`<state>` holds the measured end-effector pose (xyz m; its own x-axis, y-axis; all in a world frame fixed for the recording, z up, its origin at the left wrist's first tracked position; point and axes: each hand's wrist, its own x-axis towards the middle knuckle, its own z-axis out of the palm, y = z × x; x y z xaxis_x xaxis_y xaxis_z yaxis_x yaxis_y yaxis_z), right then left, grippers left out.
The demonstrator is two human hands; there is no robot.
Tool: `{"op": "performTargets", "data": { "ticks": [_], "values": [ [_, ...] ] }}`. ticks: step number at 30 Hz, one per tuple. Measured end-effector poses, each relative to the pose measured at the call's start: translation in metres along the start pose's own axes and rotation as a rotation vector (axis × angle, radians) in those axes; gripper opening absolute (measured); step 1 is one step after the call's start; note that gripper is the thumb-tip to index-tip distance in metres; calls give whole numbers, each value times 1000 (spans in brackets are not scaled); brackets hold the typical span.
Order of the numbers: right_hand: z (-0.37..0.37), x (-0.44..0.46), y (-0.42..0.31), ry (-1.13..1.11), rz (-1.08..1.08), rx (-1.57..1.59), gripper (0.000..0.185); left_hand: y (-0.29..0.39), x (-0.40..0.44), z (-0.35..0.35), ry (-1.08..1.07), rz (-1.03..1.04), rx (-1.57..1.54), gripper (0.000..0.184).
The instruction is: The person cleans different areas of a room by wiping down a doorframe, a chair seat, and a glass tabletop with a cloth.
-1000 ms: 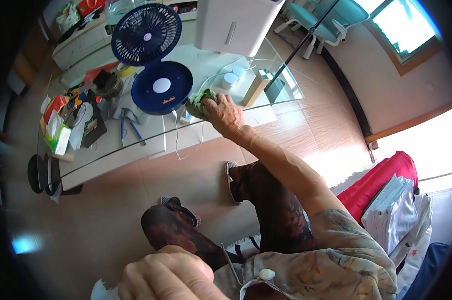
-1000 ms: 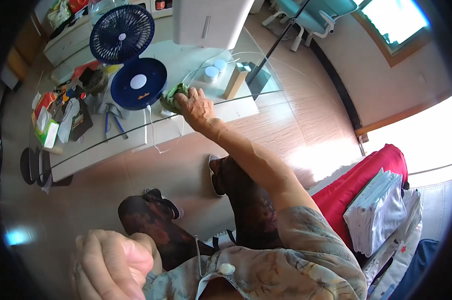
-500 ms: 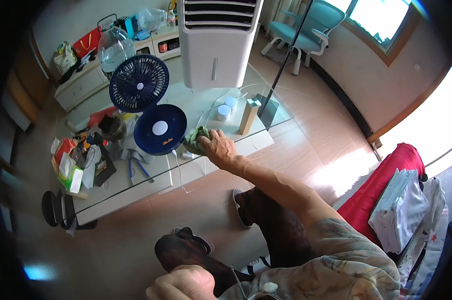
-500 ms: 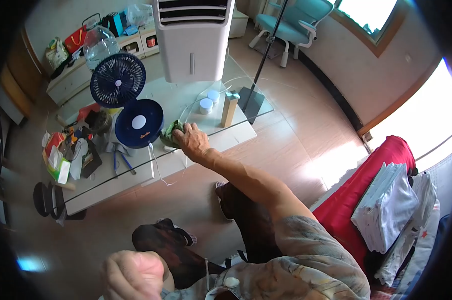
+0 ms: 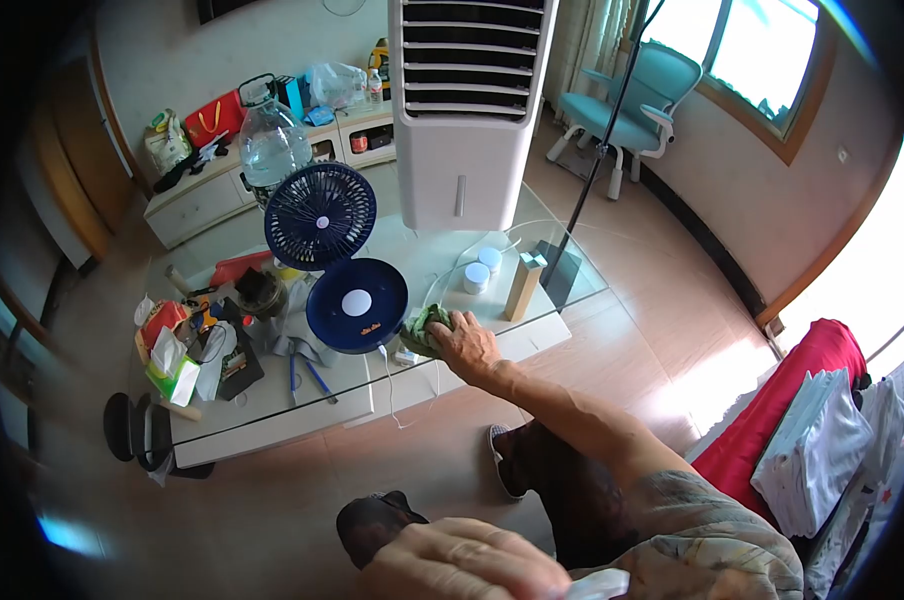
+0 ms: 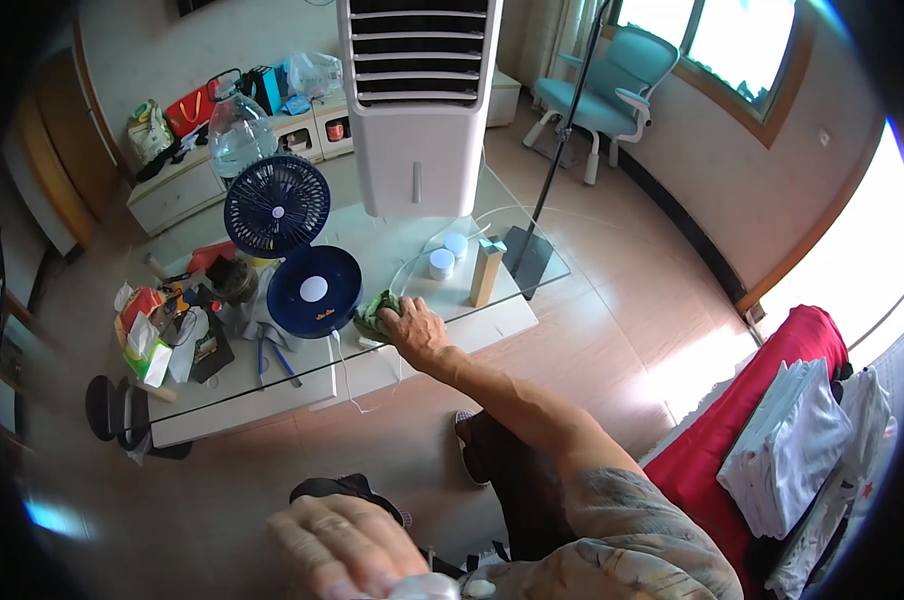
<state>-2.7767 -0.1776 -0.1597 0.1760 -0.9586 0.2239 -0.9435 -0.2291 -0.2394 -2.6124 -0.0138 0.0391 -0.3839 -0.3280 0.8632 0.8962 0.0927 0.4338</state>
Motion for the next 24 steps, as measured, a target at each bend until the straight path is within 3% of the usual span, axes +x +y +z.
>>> {"op": "performTargets", "data": {
  "ticks": [3, 8, 16, 21, 22, 24],
  "values": [
    [0, 0, 1, 79, -60, 29, 23, 10, 11, 0, 44, -168, -126, 44],
    [-2, 1, -1, 80, -34, 27, 23, -22, -7, 5, 194, 24, -426, 22],
    [-4, 3, -1, 27, -11, 40, 24, 1, -4, 4, 280, -9, -207, 15],
    [-5, 1, -2, -8, 13, 10, 28, 9, 3, 1, 225, 93, -127, 9],
    [-6, 0, 1, -5, 13, 9, 27, 11, 5, -19, -4, 111, -143, 12],
    [-6, 0, 2, -2, 5, 21, 25, 11, 3, -25, -99, 208, -271, 18]
  ]
}}
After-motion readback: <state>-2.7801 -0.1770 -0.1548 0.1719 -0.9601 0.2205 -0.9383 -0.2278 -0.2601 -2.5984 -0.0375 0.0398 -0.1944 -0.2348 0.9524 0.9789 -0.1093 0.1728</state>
